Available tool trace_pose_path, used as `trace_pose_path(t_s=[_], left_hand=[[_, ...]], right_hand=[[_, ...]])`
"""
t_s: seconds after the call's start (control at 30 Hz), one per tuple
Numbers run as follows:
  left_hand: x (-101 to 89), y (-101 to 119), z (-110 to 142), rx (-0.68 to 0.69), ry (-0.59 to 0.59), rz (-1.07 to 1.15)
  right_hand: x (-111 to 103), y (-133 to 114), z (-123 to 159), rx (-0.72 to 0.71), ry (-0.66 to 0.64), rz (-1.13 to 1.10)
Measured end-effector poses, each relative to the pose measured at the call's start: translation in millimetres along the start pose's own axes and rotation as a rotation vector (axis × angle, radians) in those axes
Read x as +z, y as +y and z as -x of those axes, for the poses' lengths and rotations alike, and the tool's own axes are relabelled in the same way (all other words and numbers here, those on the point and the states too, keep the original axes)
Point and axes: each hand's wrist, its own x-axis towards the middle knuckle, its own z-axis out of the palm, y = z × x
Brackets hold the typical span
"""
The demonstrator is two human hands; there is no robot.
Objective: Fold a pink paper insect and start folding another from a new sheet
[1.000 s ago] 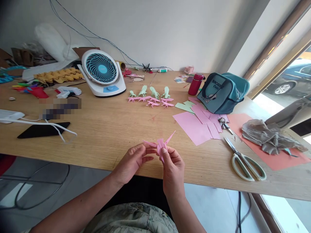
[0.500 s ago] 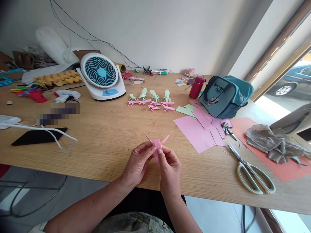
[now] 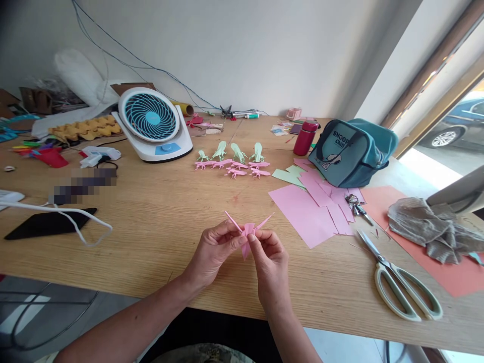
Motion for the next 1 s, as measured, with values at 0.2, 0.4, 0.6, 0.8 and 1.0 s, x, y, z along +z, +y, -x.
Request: trace_pose_path(t_s=[0.2, 0.4, 0.6, 0.8, 1.0], left_hand=[[1.6, 4.9, -8.4, -0.059, -0.040, 0.095], [3.5, 5.9, -12.4, 0.134, -0.055, -0.025], [1.6, 15.2, -12.4, -0.030, -0.119, -0.032], [13.1, 25.7, -7.7, -0.026, -0.116, -0.174], [13.3, 16.5, -12.7, 0.101, -0.062, -0.287]], right_hand=[[0.5, 0.3, -1.7, -0.038, 0.014, -0.009], [-1.5, 0.3, -1.7, -0.037, -0.021, -0.020], [-0.8, -4.0, -0.6, -0.105, -0.019, 0.025], [-3.6, -3.6, 3.1, -0.171, 0.017, 0.153], [-10.4, -1.6, 1.9, -0.141, 0.007, 0.214]])
